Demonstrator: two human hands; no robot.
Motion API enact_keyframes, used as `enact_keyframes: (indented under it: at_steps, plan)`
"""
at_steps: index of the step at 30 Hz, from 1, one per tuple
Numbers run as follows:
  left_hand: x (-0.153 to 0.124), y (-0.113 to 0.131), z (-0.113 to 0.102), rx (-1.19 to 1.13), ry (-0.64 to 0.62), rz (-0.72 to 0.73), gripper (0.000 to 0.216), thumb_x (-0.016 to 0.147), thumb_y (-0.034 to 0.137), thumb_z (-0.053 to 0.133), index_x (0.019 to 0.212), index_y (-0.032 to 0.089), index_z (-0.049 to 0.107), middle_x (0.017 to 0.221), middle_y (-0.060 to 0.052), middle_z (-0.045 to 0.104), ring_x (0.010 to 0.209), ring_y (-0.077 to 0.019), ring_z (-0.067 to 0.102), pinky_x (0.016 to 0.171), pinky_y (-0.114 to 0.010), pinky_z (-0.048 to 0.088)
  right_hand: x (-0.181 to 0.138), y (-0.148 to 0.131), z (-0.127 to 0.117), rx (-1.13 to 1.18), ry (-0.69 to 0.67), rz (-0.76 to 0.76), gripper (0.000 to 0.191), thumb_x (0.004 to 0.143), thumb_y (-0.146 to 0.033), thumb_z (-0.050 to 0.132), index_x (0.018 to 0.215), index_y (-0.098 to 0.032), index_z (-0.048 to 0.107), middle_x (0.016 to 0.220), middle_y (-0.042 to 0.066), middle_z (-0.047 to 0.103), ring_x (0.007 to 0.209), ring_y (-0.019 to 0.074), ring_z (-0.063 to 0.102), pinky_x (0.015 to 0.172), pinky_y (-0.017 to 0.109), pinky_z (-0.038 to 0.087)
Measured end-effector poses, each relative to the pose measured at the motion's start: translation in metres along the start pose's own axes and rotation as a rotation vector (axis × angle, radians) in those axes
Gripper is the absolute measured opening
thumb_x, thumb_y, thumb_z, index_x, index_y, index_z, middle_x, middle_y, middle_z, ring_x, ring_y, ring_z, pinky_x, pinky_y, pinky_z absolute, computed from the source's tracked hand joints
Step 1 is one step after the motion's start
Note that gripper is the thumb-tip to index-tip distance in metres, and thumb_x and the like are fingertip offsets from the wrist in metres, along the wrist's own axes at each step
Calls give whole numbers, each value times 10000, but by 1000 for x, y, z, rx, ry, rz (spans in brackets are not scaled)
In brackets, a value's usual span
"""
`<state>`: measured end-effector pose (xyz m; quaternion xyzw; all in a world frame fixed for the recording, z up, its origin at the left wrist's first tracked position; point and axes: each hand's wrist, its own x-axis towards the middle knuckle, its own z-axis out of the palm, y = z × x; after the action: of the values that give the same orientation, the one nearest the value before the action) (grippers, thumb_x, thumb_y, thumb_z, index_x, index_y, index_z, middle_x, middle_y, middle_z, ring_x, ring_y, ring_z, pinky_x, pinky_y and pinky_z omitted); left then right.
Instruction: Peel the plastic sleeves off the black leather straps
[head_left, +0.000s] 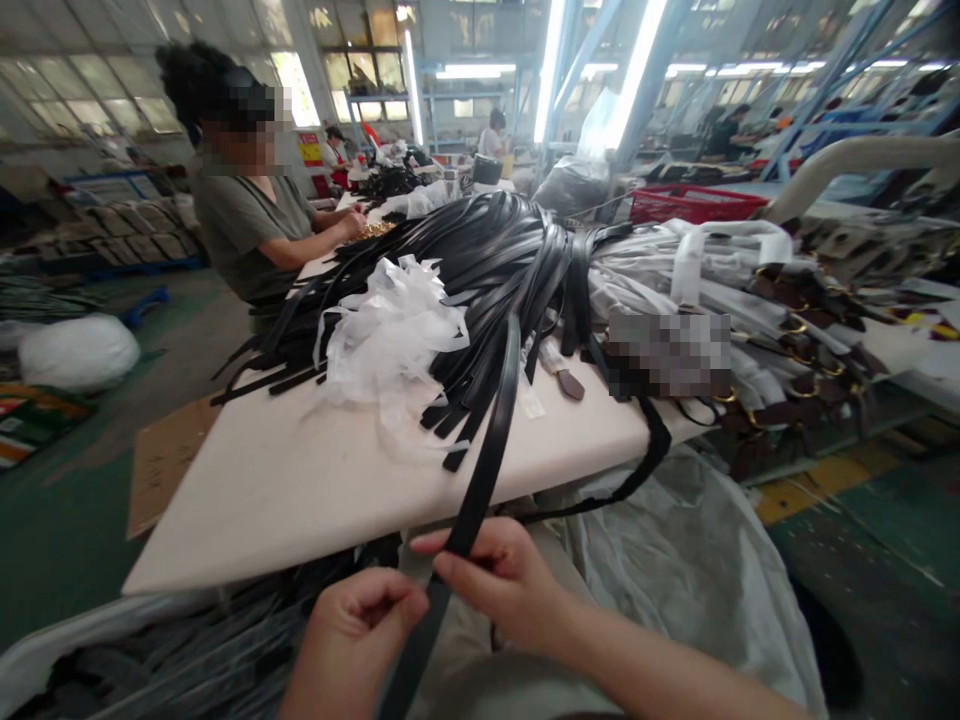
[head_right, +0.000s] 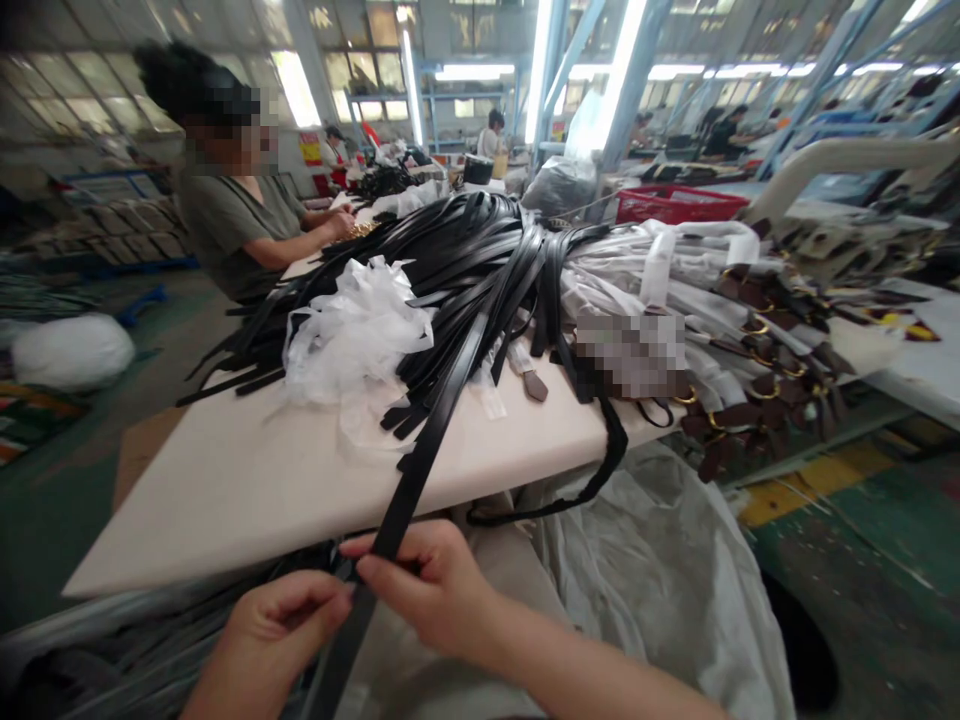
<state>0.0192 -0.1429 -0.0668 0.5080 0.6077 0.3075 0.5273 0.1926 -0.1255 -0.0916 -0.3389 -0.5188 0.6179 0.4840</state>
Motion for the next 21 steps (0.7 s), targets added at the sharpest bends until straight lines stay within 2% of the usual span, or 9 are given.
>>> enact_keyframes:
  at_steps: [2, 3, 6, 8, 10, 13, 15, 19, 21]
  plan:
    - [-1, -2, -3, 4, -18, 15, 239, 665, 376, 726, 577, 154, 706, 582, -25, 629, 588, -156, 529, 558, -221, 413, -3, 1, 6, 21, -84, 57, 398, 788, -459, 677, 1008, -135, 747, 517, -39, 442, 459, 62, 315, 432, 200, 230]
    - [-2, -3, -6, 12, -19, 23, 233, 663, 363, 728, 565, 154, 700, 574, -24, 624, 584, -156, 527, 555, -222, 411, -1, 0, 6, 95, -70, 106, 426, 771, -475, 689, 1022, -135, 741, 488, -55, 404, 436, 54, 285, 415, 194, 203]
    - [-6, -4, -14, 60, -22, 21, 242, 676, 355, 717, 550, 151, 687, 535, -13, 596, 539, -138, 495, 517, -214, 379, 15, -12, 1, 334, 133, 198, 434, 773, -504, 677, 977, -125, 732, 426, -99, 276, 385, 36, 186, 381, 186, 135]
    - [-8, -2, -20, 75, -19, 25, 253, 688, 373, 710, 571, 149, 700, 548, -18, 610, 538, -136, 497, 515, -213, 377, 26, -21, 2, 321, 210, 158, 390, 803, -491, 652, 885, -118, 728, 441, -95, 287, 382, 32, 192, 372, 185, 135]
    - [-9, 1, -27, 46, 32, 47, 254, 689, 389, 717, 598, 152, 716, 557, -20, 625, 547, -143, 517, 523, -216, 394, 30, -27, 12, 186, 124, 85, 354, 826, -456, 635, 865, -116, 727, 480, -73, 352, 398, 35, 256, 377, 183, 173]
    - [-10, 4, -39, -56, 118, 99, 214, 657, 379, 760, 651, 166, 739, 603, -21, 659, 594, -166, 565, 570, -230, 449, 30, -36, 36, 0, -156, -15, 292, 849, -383, 614, 920, -129, 739, 549, -35, 457, 482, 63, 375, 440, 191, 285]
    - [-13, 5, -51, -80, 159, 128, 194, 639, 360, 783, 663, 172, 743, 600, -15, 661, 600, -171, 580, 584, -236, 470, 35, -45, 50, -71, -243, -38, 283, 815, -366, 654, 965, -139, 733, 595, -22, 512, 537, 80, 419, 481, 198, 325]
    - [-24, 5, -77, -27, 268, 134, 185, 635, 358, 784, 641, 176, 748, 623, -43, 713, 631, -193, 640, 604, -237, 505, 64, -70, 70, -7, -24, -109, 297, 852, -406, 601, 861, -129, 708, 525, -50, 426, 487, 67, 380, 448, 186, 288]
    - [-31, 6, -90, -30, 345, 141, 184, 629, 357, 787, 643, 177, 752, 665, -58, 742, 661, -201, 666, 629, -233, 521, 77, -75, 83, 11, 7, -172, 312, 898, -378, 529, 797, -128, 686, 492, -64, 361, 459, 61, 348, 434, 182, 267]
